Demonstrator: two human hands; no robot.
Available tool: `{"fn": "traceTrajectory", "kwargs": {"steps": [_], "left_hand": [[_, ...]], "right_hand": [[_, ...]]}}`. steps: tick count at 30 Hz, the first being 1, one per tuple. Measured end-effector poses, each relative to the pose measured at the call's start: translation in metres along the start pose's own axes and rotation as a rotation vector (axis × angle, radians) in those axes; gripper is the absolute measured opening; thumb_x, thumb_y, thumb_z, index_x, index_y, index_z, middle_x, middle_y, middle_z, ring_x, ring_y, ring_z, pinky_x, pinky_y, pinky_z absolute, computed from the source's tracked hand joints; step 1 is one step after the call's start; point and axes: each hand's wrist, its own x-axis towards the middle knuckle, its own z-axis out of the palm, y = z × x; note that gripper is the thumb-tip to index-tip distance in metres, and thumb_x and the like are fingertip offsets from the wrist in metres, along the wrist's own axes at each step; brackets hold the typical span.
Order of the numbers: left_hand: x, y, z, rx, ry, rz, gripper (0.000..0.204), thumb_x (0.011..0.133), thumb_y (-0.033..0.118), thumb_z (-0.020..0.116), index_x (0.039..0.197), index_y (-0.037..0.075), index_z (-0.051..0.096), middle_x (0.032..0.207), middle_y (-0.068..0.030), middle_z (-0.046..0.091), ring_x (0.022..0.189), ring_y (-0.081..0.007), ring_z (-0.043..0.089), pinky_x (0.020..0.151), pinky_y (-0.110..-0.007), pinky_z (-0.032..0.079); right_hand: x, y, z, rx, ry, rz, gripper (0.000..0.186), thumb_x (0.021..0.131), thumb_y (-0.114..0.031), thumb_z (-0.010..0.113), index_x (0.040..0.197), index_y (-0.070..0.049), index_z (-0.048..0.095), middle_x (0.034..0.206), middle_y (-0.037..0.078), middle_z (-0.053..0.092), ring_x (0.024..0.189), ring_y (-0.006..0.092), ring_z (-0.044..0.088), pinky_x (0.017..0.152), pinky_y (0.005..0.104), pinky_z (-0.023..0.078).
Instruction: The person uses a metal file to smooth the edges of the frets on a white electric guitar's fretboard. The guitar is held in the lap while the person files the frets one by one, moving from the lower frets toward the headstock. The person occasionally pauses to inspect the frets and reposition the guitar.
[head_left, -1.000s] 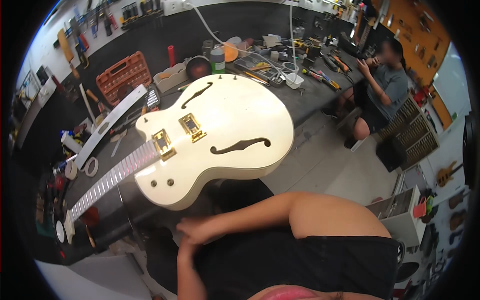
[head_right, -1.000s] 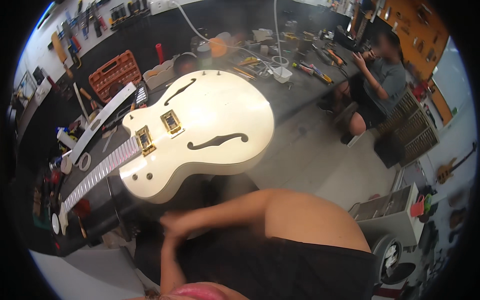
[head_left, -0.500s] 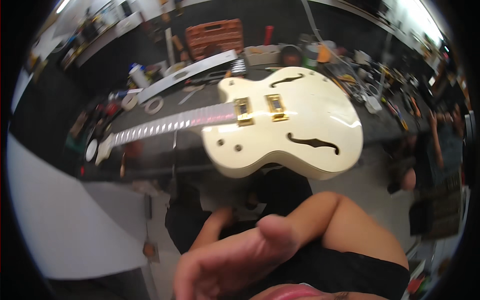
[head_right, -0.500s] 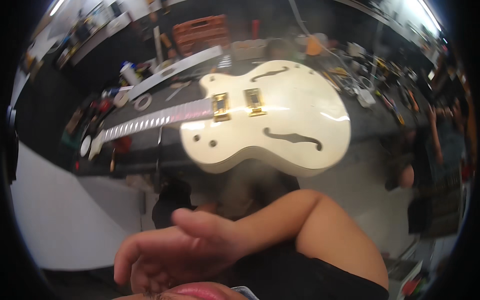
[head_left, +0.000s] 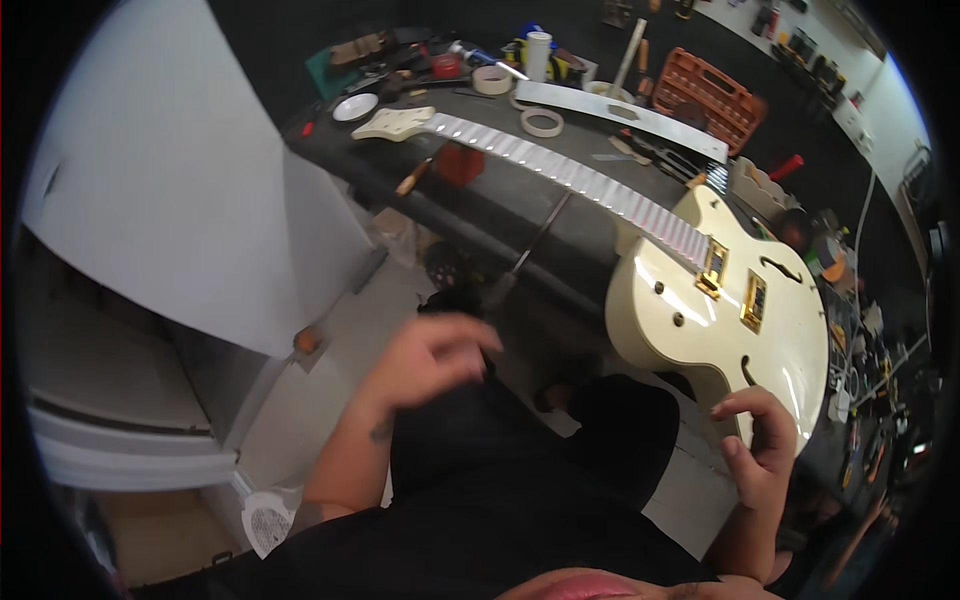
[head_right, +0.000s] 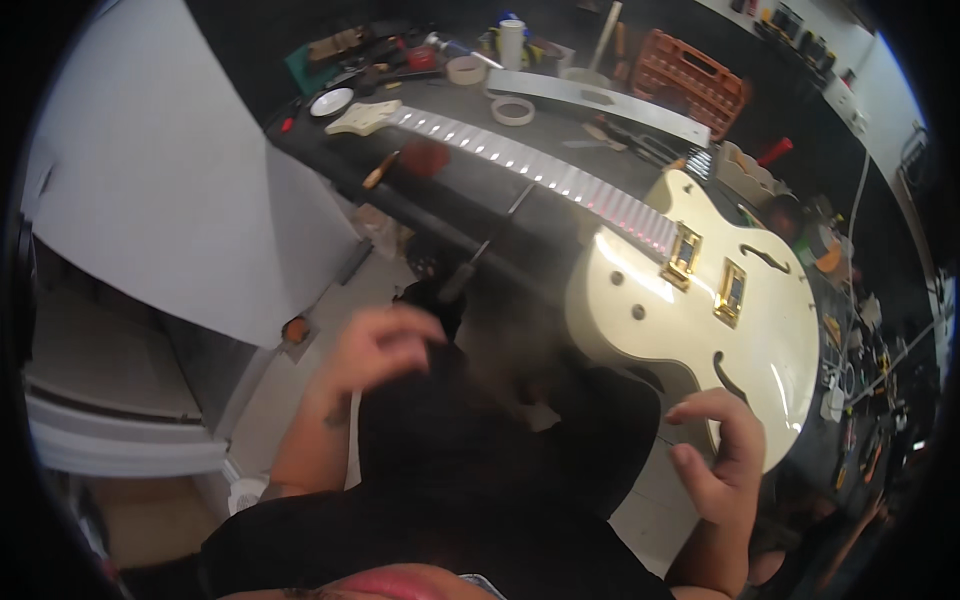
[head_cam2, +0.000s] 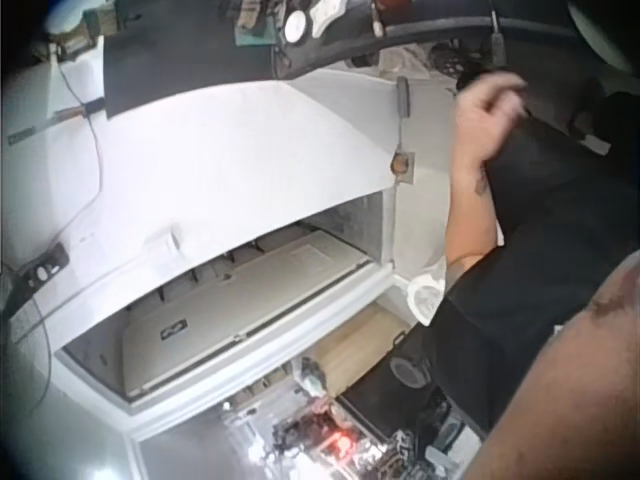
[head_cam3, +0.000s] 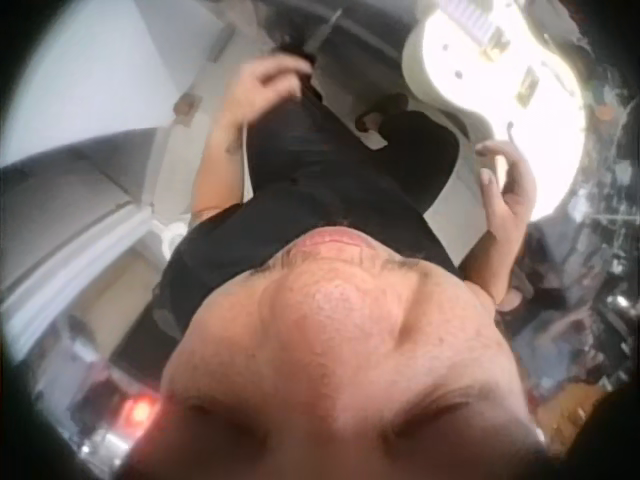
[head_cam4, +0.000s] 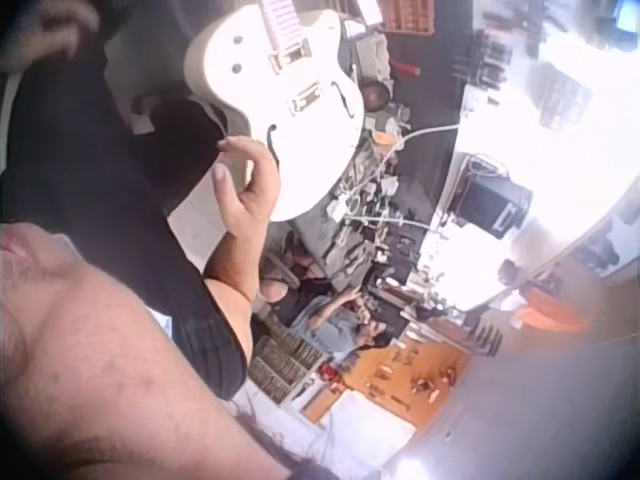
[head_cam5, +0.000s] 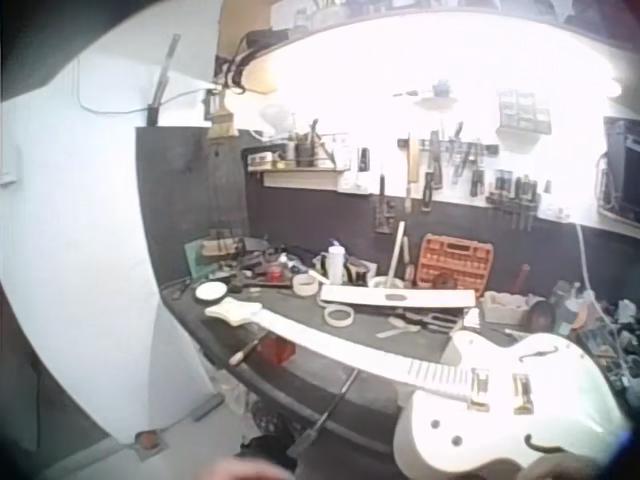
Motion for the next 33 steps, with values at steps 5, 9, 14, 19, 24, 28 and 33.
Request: {"fn": "traceTrajectory", "kwargs": {"steps": [5, 9, 14, 19, 24, 28, 33], "left_hand": [[0.065, -0.078, -0.102, 0.413, 0.942, -0.128, 0.035, 0.099, 0.013, 0.073, 0.131, 0.000, 0.071, 0.094, -0.0090, 0.072, 0.087, -0.0236, 0.071, 0.080, -0.039, 0.057], [0.125, -0.107, -0.132, 0.927, 0.940, 0.008, 0.035, 0.097, 0.020, 0.075, 0.127, 0.001, 0.071, 0.111, -0.0177, 0.070, 0.106, -0.0362, 0.071, 0.093, -0.049, 0.057], [0.159, -0.143, -0.176, 1.188, 0.772, -0.152, 0.023, 0.097, 0.017, 0.069, 0.115, 0.004, 0.073, 0.118, -0.0215, 0.069, 0.114, -0.0443, 0.067, 0.099, -0.055, 0.057], [0.158, -0.159, -0.231, 1.249, 0.852, -0.231, 0.023, 0.097, 0.015, 0.068, 0.117, 0.005, 0.076, 0.120, -0.0194, 0.071, 0.117, -0.0456, 0.066, 0.100, -0.055, 0.056], [0.125, -0.166, -0.243, 1.126, 0.921, -0.274, 0.030, 0.097, 0.017, 0.072, 0.126, 0.010, 0.077, 0.121, -0.0197, 0.072, 0.116, -0.0451, 0.066, 0.102, -0.053, 0.055], [0.102, -0.156, -0.254, 1.063, 0.887, -0.155, 0.030, 0.096, 0.016, 0.072, 0.124, 0.007, 0.075, 0.116, -0.0219, 0.073, 0.111, -0.0451, 0.069, 0.098, -0.054, 0.056], [0.063, -0.117, -0.241, 1.001, 0.794, -0.439, 0.028, 0.096, 0.014, 0.068, 0.121, 0.003, 0.073, 0.108, -0.0236, 0.075, 0.103, -0.0466, 0.071, 0.091, -0.056, 0.056]], "right_hand": [[0.018, 0.005, 0.004, -0.242, -0.074, -0.100, 0.037, 0.084, -0.008, 0.080, 0.118, 0.001, 0.069, 0.107, 0.017, 0.073, 0.102, 0.0312, 0.070, 0.095, 0.0411, 0.053], [0.021, 0.002, 0.003, -0.397, -0.146, -0.086, 0.052, 0.079, -0.004, 0.082, 0.129, 0.000, 0.067, 0.109, 0.015, 0.075, 0.106, 0.0344, 0.072, 0.099, 0.0425, 0.053], [-0.001, 0.005, -0.014, -0.342, -0.068, 0.042, 0.058, 0.079, -0.005, 0.082, 0.134, 0.001, 0.065, 0.106, 0.016, 0.077, 0.106, 0.0314, 0.073, 0.103, 0.0420, 0.053], [-0.009, 0.006, -0.021, -0.357, -0.028, 0.092, 0.053, 0.082, -0.004, 0.080, 0.132, 0.003, 0.064, 0.105, 0.015, 0.077, 0.106, 0.0284, 0.073, 0.105, 0.0429, 0.052], [-0.002, 0.010, -0.024, -0.299, 0.011, 0.137, 0.049, 0.081, -0.003, 0.080, 0.128, 0.004, 0.067, 0.104, 0.014, 0.076, 0.103, 0.0273, 0.072, 0.106, 0.0423, 0.051], [0.029, -0.007, -0.028, -0.443, -0.166, 0.115, 0.046, 0.076, -0.001, 0.080, 0.121, 0.000, 0.070, 0.103, 0.013, 0.075, 0.098, 0.0311, 0.071, 0.093, 0.0403, 0.054], [0.050, -0.027, -0.046, -0.571, -0.138, -0.135, 0.047, 0.071, 0.004, 0.080, 0.117, 0.000, 0.070, 0.102, 0.016, 0.074, 0.096, 0.0363, 0.072, 0.089, 0.0422, 0.054]]}}
